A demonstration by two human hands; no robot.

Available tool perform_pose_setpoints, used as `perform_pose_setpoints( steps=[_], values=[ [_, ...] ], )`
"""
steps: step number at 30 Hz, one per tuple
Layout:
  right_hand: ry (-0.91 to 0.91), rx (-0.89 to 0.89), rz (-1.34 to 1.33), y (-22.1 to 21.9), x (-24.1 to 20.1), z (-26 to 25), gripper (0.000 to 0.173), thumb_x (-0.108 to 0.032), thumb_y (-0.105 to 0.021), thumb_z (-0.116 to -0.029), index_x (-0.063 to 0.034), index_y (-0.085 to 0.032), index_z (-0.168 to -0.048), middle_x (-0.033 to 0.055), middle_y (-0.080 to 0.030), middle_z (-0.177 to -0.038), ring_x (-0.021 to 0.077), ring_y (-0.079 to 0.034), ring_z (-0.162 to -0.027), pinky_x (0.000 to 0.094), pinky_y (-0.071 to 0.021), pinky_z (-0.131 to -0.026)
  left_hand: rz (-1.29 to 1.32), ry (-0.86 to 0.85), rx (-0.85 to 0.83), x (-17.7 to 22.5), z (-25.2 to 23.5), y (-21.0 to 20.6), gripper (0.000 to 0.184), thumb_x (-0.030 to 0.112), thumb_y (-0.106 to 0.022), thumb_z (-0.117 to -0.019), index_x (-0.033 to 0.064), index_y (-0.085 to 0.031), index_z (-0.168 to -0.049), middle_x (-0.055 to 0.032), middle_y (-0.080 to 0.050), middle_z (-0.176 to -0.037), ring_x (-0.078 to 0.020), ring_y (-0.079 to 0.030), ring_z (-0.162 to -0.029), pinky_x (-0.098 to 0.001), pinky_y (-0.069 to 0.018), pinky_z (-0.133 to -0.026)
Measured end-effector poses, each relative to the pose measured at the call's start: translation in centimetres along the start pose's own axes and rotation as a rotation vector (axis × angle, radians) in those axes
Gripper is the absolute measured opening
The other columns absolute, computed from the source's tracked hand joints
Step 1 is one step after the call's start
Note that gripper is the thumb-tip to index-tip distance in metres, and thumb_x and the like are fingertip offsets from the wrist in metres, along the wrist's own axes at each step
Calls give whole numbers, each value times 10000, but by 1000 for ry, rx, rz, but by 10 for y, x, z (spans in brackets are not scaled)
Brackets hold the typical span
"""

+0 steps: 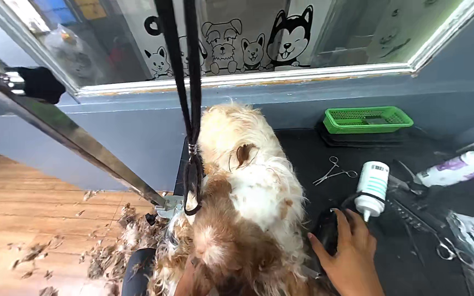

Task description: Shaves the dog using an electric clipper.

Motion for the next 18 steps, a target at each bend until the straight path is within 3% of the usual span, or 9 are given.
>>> perform_pose_setpoints(
  steps=[2,4,6,8,9,11,13,15,18],
  values=[
    [152,-13,-37,0,-16,2,720,-335,-760,-807,16,-567,-1405,337,-379,-1538,607,-338,-1388,714,-302,-1118,-49,-27,21,-1,5,-8,421,107,-184,-1074,127,-600,-1012,4,-713,-830,-84,-697,-787,-279,-601,-738],
    [243,-96,-180,-6,-34,7,743,-303,-772,-801,87,-545,-1392,330,-463,-1486,520,-413,-1397,632,-349,-1150,-96,-30,69,-2,13,-18,422,162,-141,-1091,125,-560,-1070,16,-698,-834,-69,-686,-781,-269,-595,-728],
    [234,-175,-322,-16,-50,11,955,-279,-819,-705,172,-418,-1446,376,-469,-1457,460,-489,-1367,534,-420,-1133,-172,-38,137,-1,24,-33,378,115,-163,-1100,118,-538,-1052,40,-669,-786,-41,-659,-731,-237,-578,-691],
    [156,-287,-400,-23,-59,1,1145,-186,-838,-625,144,-232,-1538,367,-361,-1530,412,-420,-1426,486,-378,-1179,-168,-72,56,-1,27,-44,399,124,-161,-1091,136,-557,-1053,55,-696,-802,-29,-678,-754,-236,-586,-715],
    [106,-298,-391,-26,-63,-7,1094,-132,-809,-645,122,-235,-1540,353,-371,-1522,405,-428,-1414,497,-382,-1168,-156,-81,0,-1,27,-48,419,171,-151,-1101,151,-569,-1074,57,-710,-836,-29,-688,-788,-239,-591,-740],
    [-2,-299,-391,-36,-65,-25,783,-70,-703,-867,90,-307,-1524,326,-428,-1487,400,-472,-1377,527,-405,-1143,-137,-80,-32,-2,21,-55,412,222,-166,-1105,147,-571,-1092,36,-708,-858,-50,-691,-808,-260,-594,-743],
    [-70,-313,-481,-55,-56,-32,528,-111,-445,-1055,75,-339,-1537,298,-440,-1515,361,-464,-1405,495,-376,-1173,-144,-80,-8,-1,15,-61,378,220,-198,-1110,118,-562,-1105,7,-692,-863,-81,-686,-811,-287,-594,-747],
    [-169,-262,-655,-67,-48,-38,486,-212,-316,-1109,61,-412,-1498,257,-513,-1457,283,-516,-1347,435,-414,-1139,-187,-129,24,6,8,-62,329,165,-276,-1110,68,-589,-1078,-18,-690,-852,-101,-686,-786,-294,-598,-728],
    [-128,-309,-750,-60,-48,-51,468,-203,-385,-1095,53,-378,-1487,241,-533,-1392,244,-554,-1249,430,-466,-1060,-566,-401,-10,31,10,-47,173,-1,-465,-1021,27,-582,-1145,-26,-709,-936,-116,-713,-796,-307,-627,-665]
  ],
)
Point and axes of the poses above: each hand's wrist, its own z-axis away from the middle knuckle, its own y-axis out of the back of the hand, x = y × z, the point moved 4 cm from there along -z, towards the middle knuckle
